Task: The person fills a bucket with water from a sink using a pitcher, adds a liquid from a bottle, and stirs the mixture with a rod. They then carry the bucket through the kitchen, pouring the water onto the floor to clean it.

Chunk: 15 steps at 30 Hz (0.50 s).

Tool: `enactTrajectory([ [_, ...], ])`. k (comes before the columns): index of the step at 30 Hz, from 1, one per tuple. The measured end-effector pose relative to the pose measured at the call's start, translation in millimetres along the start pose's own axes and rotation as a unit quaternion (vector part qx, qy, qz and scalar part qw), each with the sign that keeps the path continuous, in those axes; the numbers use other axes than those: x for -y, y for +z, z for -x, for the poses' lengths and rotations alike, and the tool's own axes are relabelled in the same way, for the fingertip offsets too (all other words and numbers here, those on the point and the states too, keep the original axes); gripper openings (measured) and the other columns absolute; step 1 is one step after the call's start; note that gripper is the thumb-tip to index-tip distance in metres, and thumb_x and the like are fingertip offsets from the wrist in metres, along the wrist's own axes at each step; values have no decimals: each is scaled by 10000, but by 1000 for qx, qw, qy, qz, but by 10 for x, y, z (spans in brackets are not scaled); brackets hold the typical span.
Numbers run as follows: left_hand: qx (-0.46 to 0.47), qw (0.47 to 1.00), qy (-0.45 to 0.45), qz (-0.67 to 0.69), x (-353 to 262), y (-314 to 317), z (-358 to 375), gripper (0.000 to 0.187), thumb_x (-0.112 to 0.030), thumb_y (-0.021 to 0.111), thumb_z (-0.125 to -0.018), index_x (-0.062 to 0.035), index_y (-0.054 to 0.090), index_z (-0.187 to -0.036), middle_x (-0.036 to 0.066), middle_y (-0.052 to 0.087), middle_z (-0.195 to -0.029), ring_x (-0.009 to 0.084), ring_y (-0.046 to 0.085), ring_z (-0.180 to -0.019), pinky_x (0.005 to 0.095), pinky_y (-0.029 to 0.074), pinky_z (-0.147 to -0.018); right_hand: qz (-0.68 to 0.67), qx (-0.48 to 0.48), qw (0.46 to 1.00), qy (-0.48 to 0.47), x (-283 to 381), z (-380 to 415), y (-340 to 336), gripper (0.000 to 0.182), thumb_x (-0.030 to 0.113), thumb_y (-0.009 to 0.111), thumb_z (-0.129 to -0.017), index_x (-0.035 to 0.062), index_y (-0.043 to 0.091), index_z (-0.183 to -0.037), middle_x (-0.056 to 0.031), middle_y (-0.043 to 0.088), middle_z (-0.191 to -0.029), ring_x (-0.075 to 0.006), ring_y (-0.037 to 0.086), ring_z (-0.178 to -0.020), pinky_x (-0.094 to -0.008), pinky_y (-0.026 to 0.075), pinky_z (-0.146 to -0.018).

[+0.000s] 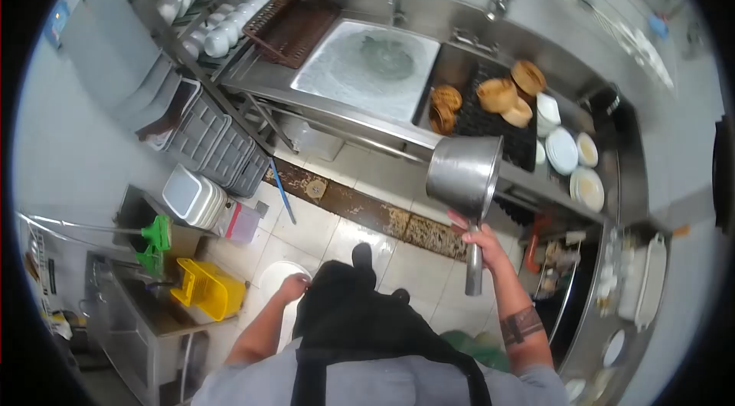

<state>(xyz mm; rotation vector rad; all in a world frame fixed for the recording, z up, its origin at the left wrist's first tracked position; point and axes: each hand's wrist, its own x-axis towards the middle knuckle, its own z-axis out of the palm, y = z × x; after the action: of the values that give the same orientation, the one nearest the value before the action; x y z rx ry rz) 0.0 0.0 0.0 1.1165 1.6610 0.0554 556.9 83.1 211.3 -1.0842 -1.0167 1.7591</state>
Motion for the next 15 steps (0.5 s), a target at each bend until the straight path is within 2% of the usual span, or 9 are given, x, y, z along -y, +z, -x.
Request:
enactTrajectory([
  [2,-28,999,21,-3,-69,370,-33,344,-284,653,-873,-49,698,-1120,185,721,-1015,295,681,-1008,389,517,-899,-24,-8,998,-61,153,-409,21,742,126,617,-749,-56,397,-1433,-148,446,-1511,-343,357,-1421,-437,288,-1166],
  [3,-12,1000,10,-3,-295,170,-145,377,-292,649,-875,-42,683,-1155,192,706,-1076,324,667,-1030,394,510,-920,-28,7,998,-57,375,-1039,248,747,108,583,-746,-51,380,-1446,-159,433,-1518,-325,362,-1420,-463,267,-1180],
  [6,-76,990,119,20,-864,-345,-978,404,-285,650,-878,-21,662,-1183,207,692,-1098,343,654,-1050,398,504,-933,-190,104,975,-55,488,-2213,549,880,203,540,-729,11,265,-1542,-118,242,-1626,-298,234,-1487,-468,155,-1215],
  [7,-113,979,167,7,-1065,-478,-1182,405,-270,651,-878,-12,655,-1190,214,689,-1093,349,650,-1056,399,503,-935,-222,118,967,-34,539,-2458,694,938,255,544,-707,87,231,-1575,-67,186,-1650,-275,205,-1495,-440,121,-1212],
  [9,-174,956,236,32,-1844,-758,-1342,414,-235,651,-878,-6,630,-1222,219,657,-1151,364,635,-1075,405,501,-939,-185,96,978,-7,624,-2855,818,946,309,553,-685,195,261,-1578,-66,208,-1643,-272,262,-1462,-422,189,-1187],
  [10,-174,950,255,40,-2260,-974,-1423,427,-216,649,-878,-9,609,-1249,218,629,-1200,369,616,-1102,408,493,-956,-169,88,982,1,675,-3072,839,943,294,544,-687,206,255,-1580,-21,210,-1646,-255,262,-1452,-405,169,-1179],
  [11,-173,945,273,46,-2649,-1165,-1494,443,-196,647,-878,-11,588,-1276,217,600,-1248,375,597,-1129,410,485,-973,-164,93,982,6,730,-3272,827,943,294,544,-687,206,255,-1580,-21,210,-1646,-255,262,-1452,-405,169,-1179],
  [13,-231,923,308,18,-3317,-1449,-1657,463,-178,637,-884,-20,559,-1311,203,555,-1312,370,541,-1205,414,442,-1032,-36,7,999,25,842,-3683,756,948,280,536,-688,191,241,-1584,25,199,-1649,-241,220,-1467,-411,117,-1184],
  [15,-296,872,388,-38,-3898,-1706,-1712,471,-163,634,-882,-28,550,-1326,188,542,-1343,351,490,-1265,406,402,-1079,-31,22,999,23,900,-4097,581,928,266,528,-690,180,266,-1576,65,199,-1645,-232,191,-1477,-412,83,-1182],
])
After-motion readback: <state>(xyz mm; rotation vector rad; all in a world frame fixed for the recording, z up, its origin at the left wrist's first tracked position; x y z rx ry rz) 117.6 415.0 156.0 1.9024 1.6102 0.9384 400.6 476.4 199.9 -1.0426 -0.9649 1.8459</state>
